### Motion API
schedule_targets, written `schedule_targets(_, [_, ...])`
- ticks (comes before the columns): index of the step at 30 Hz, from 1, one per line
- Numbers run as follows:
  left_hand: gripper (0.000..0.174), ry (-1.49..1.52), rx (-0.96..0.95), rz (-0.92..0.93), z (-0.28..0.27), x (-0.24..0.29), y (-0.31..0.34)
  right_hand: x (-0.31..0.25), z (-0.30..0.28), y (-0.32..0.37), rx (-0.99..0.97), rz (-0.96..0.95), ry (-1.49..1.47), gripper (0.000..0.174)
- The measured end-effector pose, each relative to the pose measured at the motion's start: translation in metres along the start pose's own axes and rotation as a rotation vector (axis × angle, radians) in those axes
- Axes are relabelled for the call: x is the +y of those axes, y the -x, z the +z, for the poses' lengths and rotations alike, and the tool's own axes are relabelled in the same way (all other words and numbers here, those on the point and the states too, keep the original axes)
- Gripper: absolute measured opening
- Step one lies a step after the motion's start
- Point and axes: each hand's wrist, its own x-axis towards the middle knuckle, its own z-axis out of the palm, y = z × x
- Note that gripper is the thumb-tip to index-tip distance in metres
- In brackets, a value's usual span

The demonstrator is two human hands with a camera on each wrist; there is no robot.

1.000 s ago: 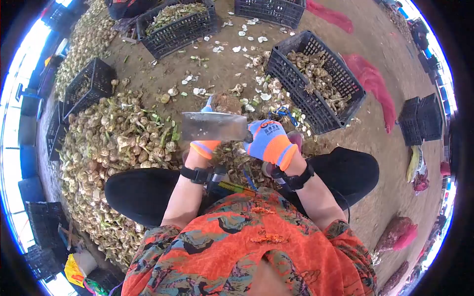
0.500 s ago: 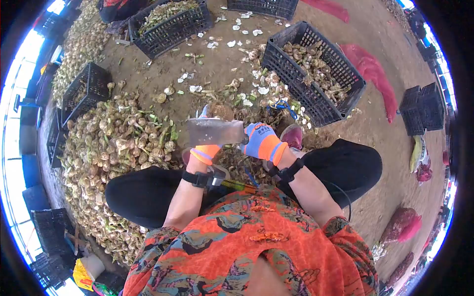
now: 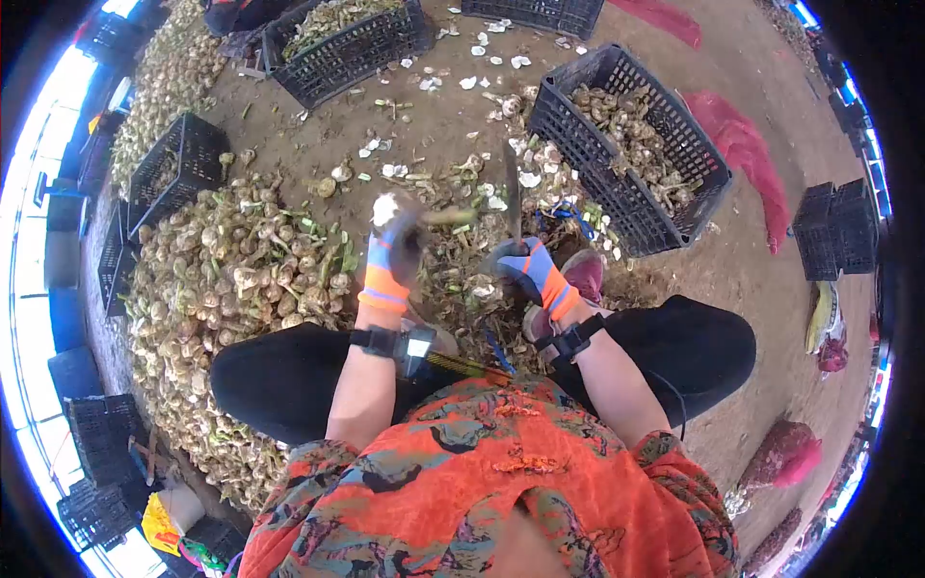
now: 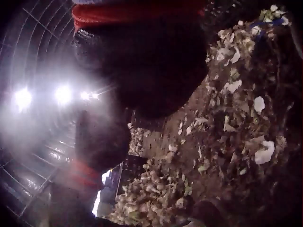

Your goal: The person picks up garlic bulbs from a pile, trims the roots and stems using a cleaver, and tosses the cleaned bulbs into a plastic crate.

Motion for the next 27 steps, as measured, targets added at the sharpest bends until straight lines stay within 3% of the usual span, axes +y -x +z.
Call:
schedule_targets(1, [0.017, 0.237, 0.07, -0.06, 0.021, 0.012, 0.012, -0.013, 0.005, 0.008, -0.132, 0.13, -0.087, 0.017])
schedule_targets(2, [0.013, 0.472, 0.134, -0.118, 0.038, 0.017, 0.015, -0.013, 0.008, 0.007, -0.127, 0.125, -0.091, 0.017])
schedule_targets(4, [0.011, 0.503, 0.182, -0.099, 0.043, 0.01, 0.01, -0.019, 0.024, 0.009, -0.248, -0.094, -0.061, 0.017])
schedule_targets(6, [0.01, 0.539, 0.236, -0.079, 0.046, 0.004, 0.007, -0.03, 0.031, 0.012, -0.295, 0.002, -0.031, 0.019])
schedule_targets(8, [0.009, 0.509, 0.06, -0.084, 0.051, 0.001, 0.008, -0.019, 0.035, 0.003, -0.213, -0.072, 0.021, 0.014])
schedule_targets(10, [0.008, 0.552, 0.172, -0.157, 0.063, 0.008, 0.014, 0.056, -0.017, -0.037, -0.228, 0.271, 0.174, 0.017])
schedule_targets(11, [0.009, 0.527, 0.104, 0.063, 0.053, 0.02, 0.006, 0.096, -0.047, -0.043, -0.164, 0.327, 0.186, 0.018])
schedule_targets(12, [0.01, 0.501, 0.042, 0.294, 0.04, 0.037, -0.005, 0.113, -0.06, -0.038, -0.05, 0.248, 0.259, 0.02])
schedule_targets(13, [0.01, 0.532, -0.094, 0.413, 0.028, 0.068, -0.002, 0.093, -0.06, -0.039, -0.066, 0.251, 0.271, 0.02])
schedule_targets(15, [0.009, 0.463, 0.032, 0.402, -0.003, 0.087, -0.016, 0.035, -0.042, -0.017, 0.243, -0.091, -0.012, 0.005])
schedule_targets(16, [0.012, 0.408, 0.116, 0.414, -0.014, 0.093, -0.041, 0.023, -0.041, -0.019, 0.334, -0.189, -0.015, 0.008])
schedule_targets(19, [0.033, 0.232, 0.406, 0.419, -0.045, 0.079, -0.111, -0.021, -0.028, -0.019, 0.413, -0.307, -0.061, 0.006])
schedule_targets(20, [0.033, 0.235, 0.408, 0.414, -0.045, 0.044, -0.149, -0.028, -0.024, -0.02, 0.391, -0.351, -0.09, 0.005])
schedule_targets(21, [0.037, -0.458, 0.373, 0.373, -0.025, -0.007, -0.201, -0.033, -0.02, -0.023, 0.367, -0.399, -0.117, 0.005])
schedule_targets(22, [0.042, -1.144, 0.299, 0.303, -0.002, -0.053, -0.245, -0.033, -0.017, -0.025, 0.421, -0.219, -0.204, 0.008])
schedule_targets(23, [0.051, -1.07, 0.068, 0.251, 0.037, -0.074, -0.268, -0.035, -0.016, -0.03, 0.474, -0.041, -0.291, 0.014])
schedule_targets(24, [0.068, -1.468, 0.009, 0.284, 0.043, -0.108, -0.304, -0.058, -0.013, -0.031, 0.405, 0.092, -0.288, 0.015])
schedule_targets(25, [0.075, -1.602, -0.178, 0.263, 0.06, -0.121, -0.324, -0.05, -0.014, -0.036, 0.395, 0.002, -0.198, 0.017])
schedule_targets(26, [0.076, -1.676, -0.259, 0.128, 0.071, -0.138, -0.345, -0.043, -0.017, -0.041, 0.385, -0.088, -0.103, 0.019])
schedule_targets(27, [0.076, -1.724, -0.312, 0.105, 0.072, -0.154, -0.364, -0.044, -0.021, -0.049, 0.4, -0.079, -0.093, 0.019])
